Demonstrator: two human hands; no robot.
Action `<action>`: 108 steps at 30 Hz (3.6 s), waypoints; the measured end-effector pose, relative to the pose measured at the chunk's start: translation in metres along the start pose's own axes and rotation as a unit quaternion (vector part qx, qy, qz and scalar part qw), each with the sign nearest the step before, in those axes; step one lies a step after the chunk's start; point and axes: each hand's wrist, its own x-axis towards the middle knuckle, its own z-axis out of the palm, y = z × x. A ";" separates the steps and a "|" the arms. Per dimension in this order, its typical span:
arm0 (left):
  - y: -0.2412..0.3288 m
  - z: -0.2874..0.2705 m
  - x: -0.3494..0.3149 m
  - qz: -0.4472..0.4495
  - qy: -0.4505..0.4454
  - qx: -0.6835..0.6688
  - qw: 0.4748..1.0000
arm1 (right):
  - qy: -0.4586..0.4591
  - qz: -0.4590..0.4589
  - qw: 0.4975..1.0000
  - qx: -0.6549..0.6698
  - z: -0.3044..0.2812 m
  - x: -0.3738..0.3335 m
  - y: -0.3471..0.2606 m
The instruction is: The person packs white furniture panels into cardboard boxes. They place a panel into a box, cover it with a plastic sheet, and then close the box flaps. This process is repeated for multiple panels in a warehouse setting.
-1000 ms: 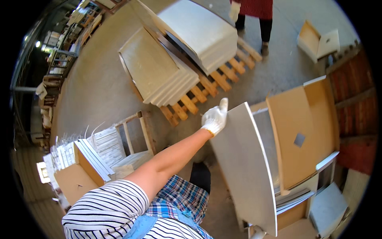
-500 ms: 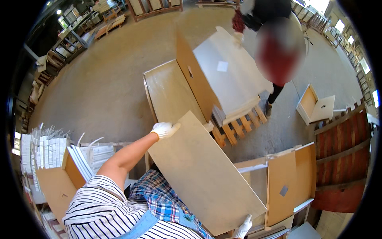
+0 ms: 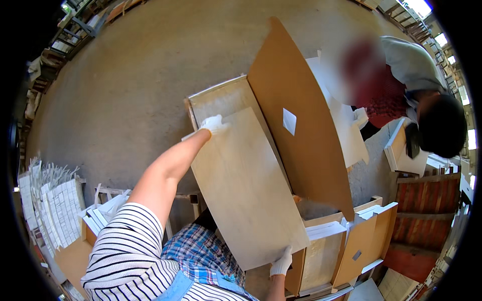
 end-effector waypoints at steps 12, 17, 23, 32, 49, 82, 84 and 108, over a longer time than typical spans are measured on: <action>-0.036 -0.029 0.192 0.029 0.030 0.073 0.996 | -0.061 -0.028 0.997 -0.034 0.176 0.069 -0.029; -0.013 -0.037 0.197 -0.008 0.001 0.060 0.998 | -0.039 -0.030 0.997 -0.053 0.195 0.071 -0.027; -0.025 -0.033 0.207 0.017 -0.004 0.091 0.996 | -0.008 -0.020 0.998 -0.056 0.206 0.071 -0.022; -0.031 -0.027 0.201 0.011 0.056 0.054 0.997 | -0.003 -0.039 0.994 -0.097 0.218 0.072 -0.028; -0.047 0.071 0.040 -0.145 0.139 0.041 0.979 | -0.028 -0.071 0.984 -0.162 0.219 0.119 -0.007; 0.086 0.209 -0.253 0.210 -0.054 0.229 0.949 | 0.014 0.062 0.985 -0.162 -0.113 -0.025 0.069; 0.094 0.193 -0.259 0.198 -0.080 0.216 0.953 | 0.026 0.041 0.985 -0.168 -0.140 -0.003 0.074; 0.143 0.440 -0.408 -0.028 -0.415 0.041 0.909 | 0.130 -0.252 0.744 -0.605 -0.243 0.430 0.021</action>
